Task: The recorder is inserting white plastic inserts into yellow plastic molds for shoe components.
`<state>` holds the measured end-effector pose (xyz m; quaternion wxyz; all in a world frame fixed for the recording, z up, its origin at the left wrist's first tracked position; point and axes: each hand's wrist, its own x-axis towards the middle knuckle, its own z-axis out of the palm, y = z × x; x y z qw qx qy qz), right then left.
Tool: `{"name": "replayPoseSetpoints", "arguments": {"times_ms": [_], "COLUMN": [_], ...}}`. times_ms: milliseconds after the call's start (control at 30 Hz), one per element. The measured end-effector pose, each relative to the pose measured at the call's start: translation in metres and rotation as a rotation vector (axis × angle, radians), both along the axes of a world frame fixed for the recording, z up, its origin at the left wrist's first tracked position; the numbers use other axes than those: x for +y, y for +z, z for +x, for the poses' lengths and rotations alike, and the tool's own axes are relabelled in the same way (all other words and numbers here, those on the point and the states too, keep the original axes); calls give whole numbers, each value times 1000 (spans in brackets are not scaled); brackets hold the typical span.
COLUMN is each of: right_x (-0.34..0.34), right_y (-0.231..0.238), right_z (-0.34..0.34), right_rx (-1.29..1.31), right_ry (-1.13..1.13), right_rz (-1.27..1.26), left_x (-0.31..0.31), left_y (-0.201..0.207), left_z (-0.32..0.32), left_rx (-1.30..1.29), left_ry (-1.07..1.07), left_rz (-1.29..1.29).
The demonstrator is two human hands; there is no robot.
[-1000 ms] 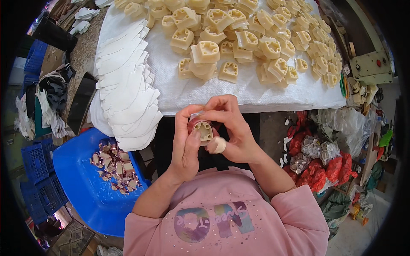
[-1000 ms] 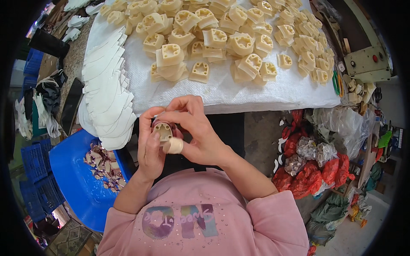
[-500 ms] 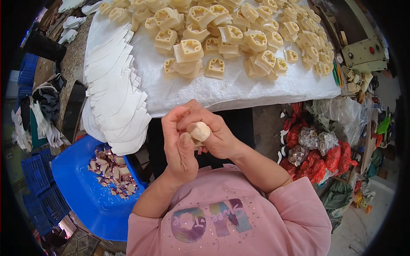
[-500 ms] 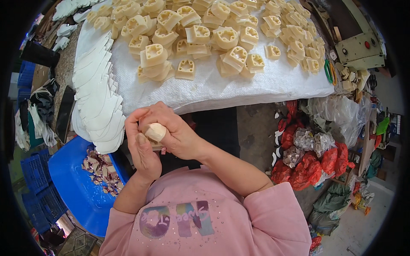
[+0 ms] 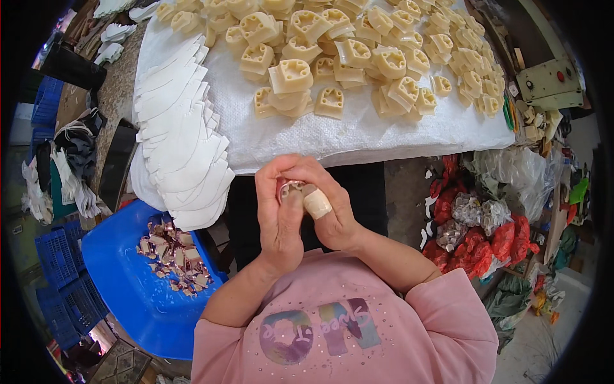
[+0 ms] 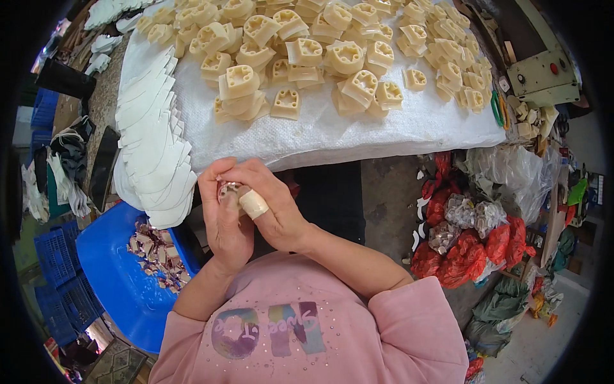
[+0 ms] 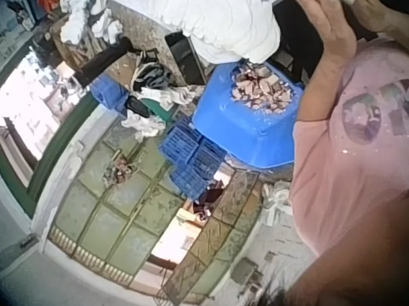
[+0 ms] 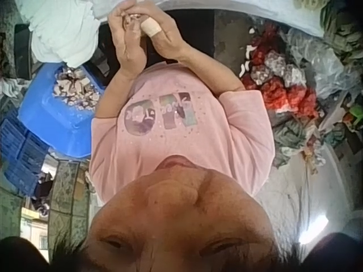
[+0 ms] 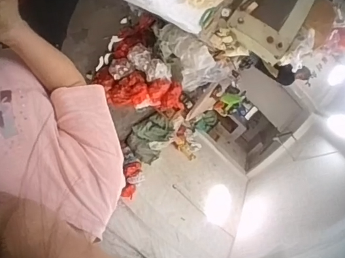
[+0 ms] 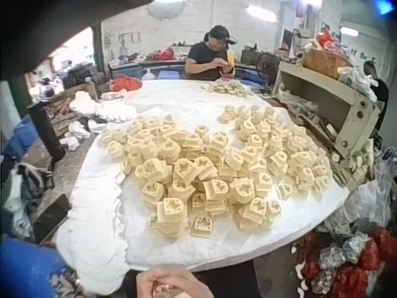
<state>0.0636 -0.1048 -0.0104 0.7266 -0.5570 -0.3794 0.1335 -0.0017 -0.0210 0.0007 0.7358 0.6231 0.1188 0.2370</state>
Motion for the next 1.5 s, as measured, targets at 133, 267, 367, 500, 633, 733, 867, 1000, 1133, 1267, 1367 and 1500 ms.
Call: {"name": "replayPoseSetpoints", "arguments": {"times_ms": [133,267,367,500,633,733,867,1000,1133,1267,1367,1500], "right_x": [-6,-15,-12,-15,-18,-21,-22,-25,-20,-19,-20,-20], "right_y": [10,26,22,22,22,16,17,22,51,41,30,29], "right_z": [7,24,25,17,19,18,17,32,39,36,34,41], "right_rx": [165,569,452,276,217,327,581,281,-101,-39,-77,511], "right_ry": [67,303,265,231,290,359,428,197,69,90,-2,162], "right_rz": [-115,-240,-259,-198,-201,-187,-167,-184,-515,-476,-284,-233], "left_x": [7,21,15,15,15,13,19,23,27,30,31,38], "left_y": [5,-2,6,8,7,7,9,18,10,13,10,20], "left_z": [1,-3,-2,-6,-1,-6,-6,-1,-3,-2,-5,-6], "left_rx": [-38,-115,-60,-65,-70,48,97,87,31,-25,61,178], "left_ry": [-183,-343,-307,-273,-228,-233,-238,-257,-176,-153,-248,-234], "left_rz": [-246,-337,-58,314,396,97,34,-80,554,762,383,182]}}
